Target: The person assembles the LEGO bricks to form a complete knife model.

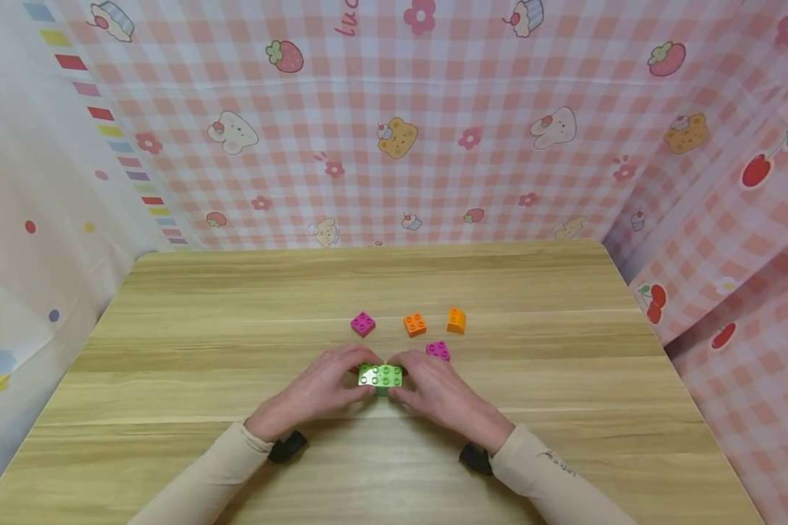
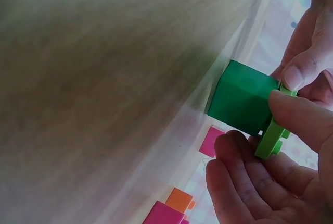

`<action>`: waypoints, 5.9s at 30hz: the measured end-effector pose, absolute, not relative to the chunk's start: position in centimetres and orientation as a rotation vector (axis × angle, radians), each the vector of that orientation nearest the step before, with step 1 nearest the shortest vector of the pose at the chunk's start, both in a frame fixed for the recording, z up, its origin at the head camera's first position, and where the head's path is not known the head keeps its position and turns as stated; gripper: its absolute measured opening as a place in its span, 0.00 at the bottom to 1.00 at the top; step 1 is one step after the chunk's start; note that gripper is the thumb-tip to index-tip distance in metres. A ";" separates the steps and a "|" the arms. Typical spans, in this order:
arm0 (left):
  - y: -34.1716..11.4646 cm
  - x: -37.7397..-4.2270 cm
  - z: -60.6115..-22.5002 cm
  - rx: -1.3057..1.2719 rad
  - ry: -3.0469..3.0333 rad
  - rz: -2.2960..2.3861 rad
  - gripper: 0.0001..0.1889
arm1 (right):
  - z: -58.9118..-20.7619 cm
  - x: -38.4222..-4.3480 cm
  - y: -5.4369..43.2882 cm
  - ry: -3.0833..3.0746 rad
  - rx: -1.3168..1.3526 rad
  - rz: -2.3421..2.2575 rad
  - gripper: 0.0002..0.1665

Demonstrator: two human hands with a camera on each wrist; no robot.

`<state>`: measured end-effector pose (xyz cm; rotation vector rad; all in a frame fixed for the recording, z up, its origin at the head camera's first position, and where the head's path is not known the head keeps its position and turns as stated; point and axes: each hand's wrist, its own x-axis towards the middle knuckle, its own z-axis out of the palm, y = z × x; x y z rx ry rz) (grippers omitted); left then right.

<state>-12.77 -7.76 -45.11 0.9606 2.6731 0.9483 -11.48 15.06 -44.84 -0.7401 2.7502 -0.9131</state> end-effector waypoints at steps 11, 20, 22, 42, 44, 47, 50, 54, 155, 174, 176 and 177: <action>-7.8 -12.9 -45.6 0.896 2.675 0.993 0.20 | -44.8 -11.6 15.2 2.751 -0.807 -0.855 0.25; -8.3 -12.9 -45.6 0.839 2.650 1.044 0.20 | -44.5 -12.0 14.9 2.719 -0.839 -0.804 0.25; -8.4 -12.8 -45.6 0.808 2.627 1.078 0.20 | -44.4 -12.1 14.8 2.720 -0.841 -0.794 0.24; -7.8 -12.5 -45.3 0.751 2.735 0.974 0.19 | -44.2 -12.4 16.5 2.760 -0.867 -0.874 0.36; -7.9 -12.6 -45.3 0.741 2.726 0.980 0.19 | -43.9 -12.6 17.3 2.764 -0.851 -0.936 0.35; -8.0 -12.6 -45.3 0.733 2.712 0.986 0.22 | -43.7 -13.2 18.7 2.758 -0.857 -1.008 0.33; -8.1 -12.7 -45.4 0.744 2.694 1.003 0.25 | -43.8 -13.8 19.8 2.739 -0.850 -1.044 0.32; -8.4 -12.7 -45.5 0.757 2.671 1.029 0.27 | -44.1 -14.5 21.1 2.686 -0.777 -1.058 0.33; -9.9 -12.5 -45.7 0.676 2.554 1.241 0.20 | -43.8 -13.1 14.6 2.633 -1.045 -1.081 0.20; -10.0 -12.5 -46.0 0.646 2.500 1.276 0.20 | -44.3 -13.4 14.1 2.684 -1.259 -0.977 0.17; -10.0 -12.4 -46.0 0.650 2.495 1.276 0.20 | -44.4 -13.3 14.2 2.694 -1.244 -0.969 0.17; -10.0 -12.4 -46.0 0.652 2.497 1.273 0.20 | -44.3 -13.3 14.2 2.699 -1.229 -0.962 0.18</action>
